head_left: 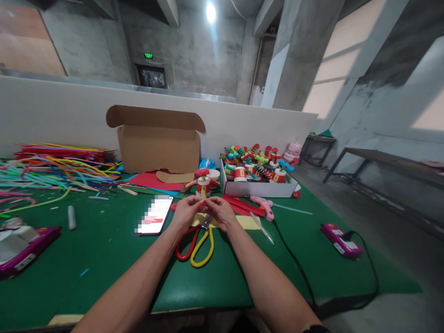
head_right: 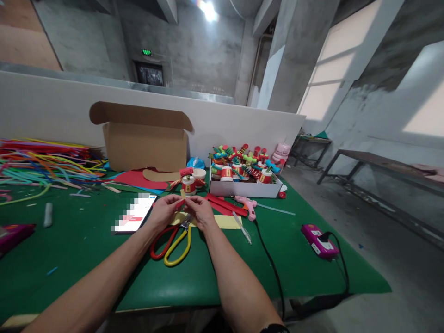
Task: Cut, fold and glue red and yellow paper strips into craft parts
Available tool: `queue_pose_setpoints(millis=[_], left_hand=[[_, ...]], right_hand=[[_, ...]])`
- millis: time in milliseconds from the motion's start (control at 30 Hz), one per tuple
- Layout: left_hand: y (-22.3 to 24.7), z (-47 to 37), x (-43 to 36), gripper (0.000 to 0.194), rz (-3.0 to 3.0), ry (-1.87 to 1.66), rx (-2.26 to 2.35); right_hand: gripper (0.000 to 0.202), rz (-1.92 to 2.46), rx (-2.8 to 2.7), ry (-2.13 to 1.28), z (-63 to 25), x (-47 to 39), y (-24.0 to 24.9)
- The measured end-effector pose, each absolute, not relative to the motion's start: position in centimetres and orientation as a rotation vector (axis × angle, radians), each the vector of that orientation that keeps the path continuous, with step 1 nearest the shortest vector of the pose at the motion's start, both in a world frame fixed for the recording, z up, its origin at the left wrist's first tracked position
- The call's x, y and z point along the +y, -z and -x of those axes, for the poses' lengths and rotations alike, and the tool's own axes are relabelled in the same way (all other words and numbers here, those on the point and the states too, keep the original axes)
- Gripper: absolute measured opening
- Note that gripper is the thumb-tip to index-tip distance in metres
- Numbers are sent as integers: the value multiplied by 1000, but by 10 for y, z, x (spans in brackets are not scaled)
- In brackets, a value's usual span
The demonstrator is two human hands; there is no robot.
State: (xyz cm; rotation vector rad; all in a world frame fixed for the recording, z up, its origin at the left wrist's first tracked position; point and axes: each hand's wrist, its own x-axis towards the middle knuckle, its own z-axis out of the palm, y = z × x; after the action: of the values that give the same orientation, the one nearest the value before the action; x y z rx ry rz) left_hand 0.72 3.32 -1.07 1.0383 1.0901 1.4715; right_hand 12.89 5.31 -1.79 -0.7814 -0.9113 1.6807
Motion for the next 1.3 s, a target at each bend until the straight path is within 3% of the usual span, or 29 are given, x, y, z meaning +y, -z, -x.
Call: queue_pose_setpoints(millis=[333, 667, 967, 1300], left_hand=[[15, -5, 34, 38, -1049, -1457, 1142], [15, -9, 35, 37, -945, -1439, 869], [19, -2, 38, 36, -1147, -1487, 1128], [17, -6, 35, 35, -1106, -1476, 1104]], right_hand=[[31, 864, -971, -1548, -128, 54, 17], [24, 848, -974, -1408, -125, 54, 18], [34, 858, -1017, -1536, -126, 51, 14], [25, 931, -1126, -1269, -123, 52, 17]])
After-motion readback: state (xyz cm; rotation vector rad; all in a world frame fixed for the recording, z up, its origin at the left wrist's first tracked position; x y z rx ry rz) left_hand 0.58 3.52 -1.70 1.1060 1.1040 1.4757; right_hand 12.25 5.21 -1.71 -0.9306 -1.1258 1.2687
